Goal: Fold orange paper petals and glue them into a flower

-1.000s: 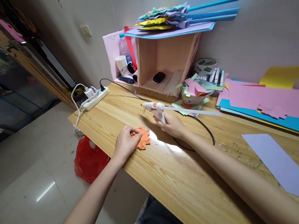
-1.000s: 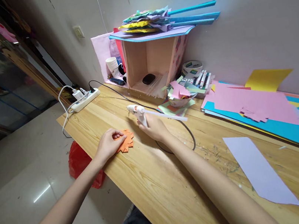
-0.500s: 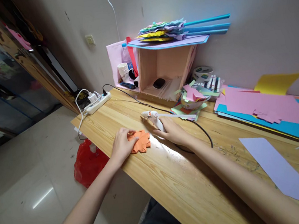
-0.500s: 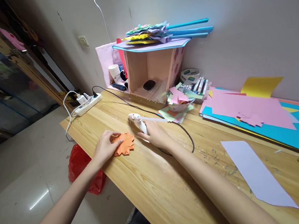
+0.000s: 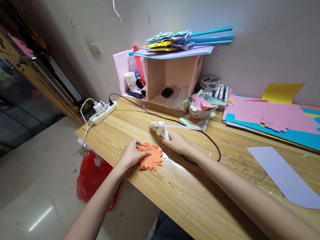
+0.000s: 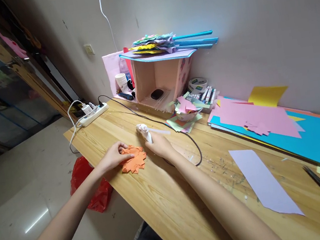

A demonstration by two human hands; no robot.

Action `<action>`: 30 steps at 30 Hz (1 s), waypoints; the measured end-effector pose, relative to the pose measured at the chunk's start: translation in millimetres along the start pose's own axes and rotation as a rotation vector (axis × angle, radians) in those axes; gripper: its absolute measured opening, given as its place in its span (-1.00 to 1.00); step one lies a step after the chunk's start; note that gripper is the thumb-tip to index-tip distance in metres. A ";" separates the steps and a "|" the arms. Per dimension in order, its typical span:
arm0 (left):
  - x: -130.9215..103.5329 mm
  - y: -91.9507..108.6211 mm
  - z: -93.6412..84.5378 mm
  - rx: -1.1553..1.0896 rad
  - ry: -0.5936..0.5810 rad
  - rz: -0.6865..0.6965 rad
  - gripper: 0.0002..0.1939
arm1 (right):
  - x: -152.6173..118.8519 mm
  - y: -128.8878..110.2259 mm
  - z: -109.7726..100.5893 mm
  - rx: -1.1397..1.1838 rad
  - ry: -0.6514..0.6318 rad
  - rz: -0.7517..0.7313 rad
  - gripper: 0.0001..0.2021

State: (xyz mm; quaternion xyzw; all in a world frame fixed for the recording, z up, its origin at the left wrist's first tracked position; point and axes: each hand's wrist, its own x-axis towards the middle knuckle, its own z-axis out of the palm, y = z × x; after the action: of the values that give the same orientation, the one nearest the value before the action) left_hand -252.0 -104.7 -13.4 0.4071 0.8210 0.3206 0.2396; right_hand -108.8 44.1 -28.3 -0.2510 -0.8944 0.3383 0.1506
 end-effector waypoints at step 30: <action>-18.0 2.5 4.1 0.318 0.089 0.410 -0.76 | -61.4 -27.8 -94.9 0.221 -0.173 0.055 -0.86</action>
State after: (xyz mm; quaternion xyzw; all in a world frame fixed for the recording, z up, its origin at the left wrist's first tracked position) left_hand -238.0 -116.9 -12.0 0.5828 0.7714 0.2467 0.0663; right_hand -26.0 42.6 53.4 -0.2271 -0.8542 0.4590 0.0903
